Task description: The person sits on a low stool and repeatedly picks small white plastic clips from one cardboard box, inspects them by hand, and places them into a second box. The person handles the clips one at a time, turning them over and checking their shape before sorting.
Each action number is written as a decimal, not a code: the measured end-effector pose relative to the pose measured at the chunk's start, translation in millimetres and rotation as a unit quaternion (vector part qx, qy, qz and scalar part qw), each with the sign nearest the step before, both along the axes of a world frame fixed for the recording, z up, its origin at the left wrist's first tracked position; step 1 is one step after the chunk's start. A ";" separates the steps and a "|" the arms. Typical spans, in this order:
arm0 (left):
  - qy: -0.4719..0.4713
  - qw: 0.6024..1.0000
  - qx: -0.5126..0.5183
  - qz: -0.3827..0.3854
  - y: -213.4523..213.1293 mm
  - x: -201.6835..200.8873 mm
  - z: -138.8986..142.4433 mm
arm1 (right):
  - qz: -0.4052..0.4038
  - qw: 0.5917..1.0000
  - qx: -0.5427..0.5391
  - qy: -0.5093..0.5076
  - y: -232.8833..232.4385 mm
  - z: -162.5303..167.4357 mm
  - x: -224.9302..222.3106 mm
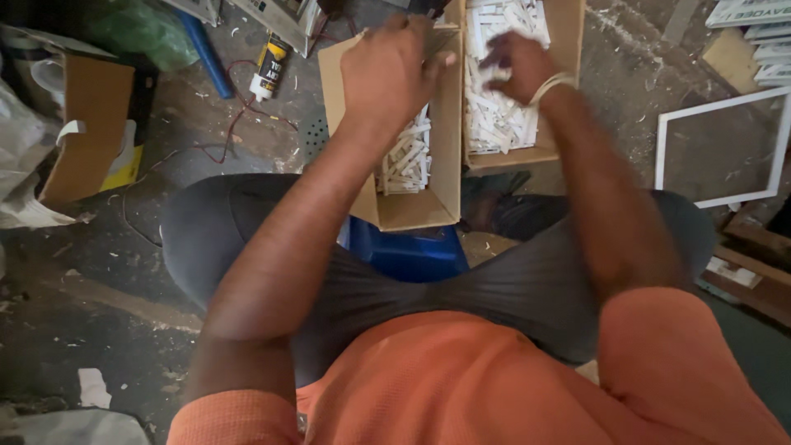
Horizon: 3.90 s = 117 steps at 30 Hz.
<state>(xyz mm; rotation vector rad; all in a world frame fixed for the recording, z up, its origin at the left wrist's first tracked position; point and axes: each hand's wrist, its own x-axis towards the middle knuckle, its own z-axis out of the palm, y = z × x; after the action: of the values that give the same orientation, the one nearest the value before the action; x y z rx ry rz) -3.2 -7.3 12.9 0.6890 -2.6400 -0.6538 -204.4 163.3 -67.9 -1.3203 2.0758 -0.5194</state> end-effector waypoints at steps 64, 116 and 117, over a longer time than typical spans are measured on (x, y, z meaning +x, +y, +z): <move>0.079 0.755 0.648 -0.065 12.9 -15.2 -14.3 | -0.179 0.759 -0.169 -0.603 44.1 112.8 -16.6; 0.171 0.899 0.390 -0.098 43.9 1.9 -6.0 | -0.198 0.931 -0.304 -0.049 25.5 96.3 91.6; 0.173 0.896 0.395 -0.104 43.1 2.1 -3.5 | -0.186 0.934 -0.303 -0.023 26.6 95.6 90.9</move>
<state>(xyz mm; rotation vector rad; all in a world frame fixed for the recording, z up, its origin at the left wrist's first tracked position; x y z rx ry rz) -1.1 35.9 9.4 0.4116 -2.0692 -1.7748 -113.5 189.9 27.7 -1.1993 2.2233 -1.4349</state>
